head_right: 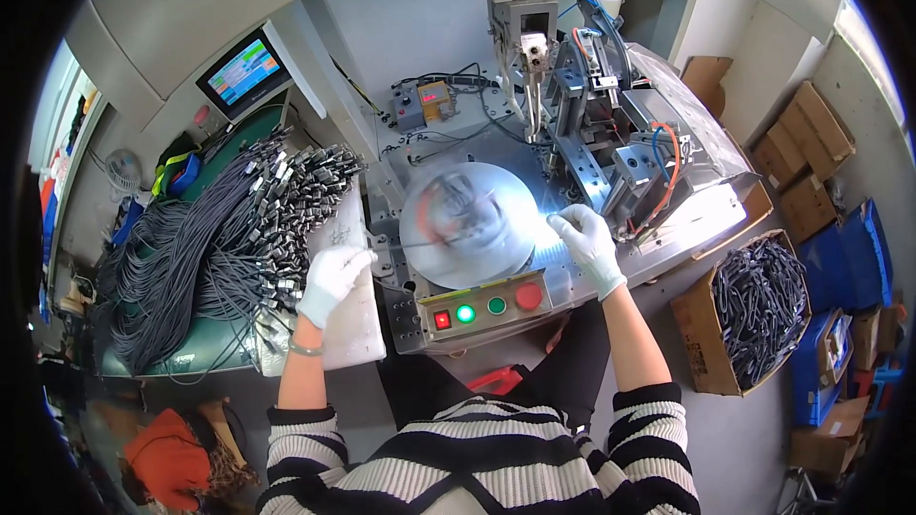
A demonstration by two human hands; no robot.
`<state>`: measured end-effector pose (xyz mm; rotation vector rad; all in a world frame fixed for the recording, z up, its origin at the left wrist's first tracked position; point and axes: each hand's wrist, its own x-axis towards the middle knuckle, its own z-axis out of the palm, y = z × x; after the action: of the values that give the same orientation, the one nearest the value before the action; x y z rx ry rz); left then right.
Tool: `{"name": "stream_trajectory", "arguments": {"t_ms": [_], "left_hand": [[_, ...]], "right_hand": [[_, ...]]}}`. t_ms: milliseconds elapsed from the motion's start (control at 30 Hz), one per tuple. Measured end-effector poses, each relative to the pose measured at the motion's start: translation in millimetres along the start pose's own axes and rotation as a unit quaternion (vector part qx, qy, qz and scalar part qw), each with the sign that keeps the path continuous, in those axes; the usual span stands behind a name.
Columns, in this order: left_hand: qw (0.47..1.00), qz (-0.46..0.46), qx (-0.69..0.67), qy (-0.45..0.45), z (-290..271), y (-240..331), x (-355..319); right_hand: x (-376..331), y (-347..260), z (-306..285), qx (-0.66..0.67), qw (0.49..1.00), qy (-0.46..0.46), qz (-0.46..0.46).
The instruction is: Feeding bundles of wires into a terminal crimping machine and collecting them in a bin.
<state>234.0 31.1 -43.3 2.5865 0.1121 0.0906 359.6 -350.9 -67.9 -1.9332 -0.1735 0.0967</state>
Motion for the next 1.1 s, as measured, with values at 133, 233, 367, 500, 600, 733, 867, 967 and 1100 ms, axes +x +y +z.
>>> {"name": "stream_trajectory", "arguments": {"t_ms": [133,233,367,500,600,733,867,967,1100], "left_hand": [[0.974,0.159,0.074,0.144,25.8,-22.0,56.2],[0.948,0.246,0.137,0.147,45.5,41.6,89.4],[0.924,0.255,0.170,0.227,57.8,87.3,95.3],[0.885,0.275,0.196,0.321,69.0,97.5,103.7],[0.897,0.218,0.197,0.332,73.3,95.2,105.4],[0.886,0.229,0.209,0.344,65.8,87.0,86.8],[0.897,0.222,0.169,0.343,58.0,71.1,47.5],[0.909,0.202,0.128,0.342,50.9,59.4,23.1],[0.918,0.158,0.119,0.343,43.9,50.0,7.1]], "right_hand": [[1.2,-8.0,8.3,-0.035,0.998,-0.044,-0.021],[14.1,8.5,13.3,-0.031,0.994,-0.075,-0.074],[43.5,3.0,60.6,0.027,0.965,-0.091,-0.244],[73.7,-9.0,76.6,0.112,0.978,-0.086,-0.152],[85.8,-17.2,78.4,0.144,0.982,-0.121,-0.033],[92.6,-16.5,75.6,0.138,0.980,-0.133,-0.050],[97.5,-8.0,73.4,0.153,0.975,-0.152,-0.054],[100.6,-1.3,72.6,0.182,0.972,-0.138,-0.059],[104.2,3.5,78.6,0.165,0.975,-0.123,-0.080]]}}
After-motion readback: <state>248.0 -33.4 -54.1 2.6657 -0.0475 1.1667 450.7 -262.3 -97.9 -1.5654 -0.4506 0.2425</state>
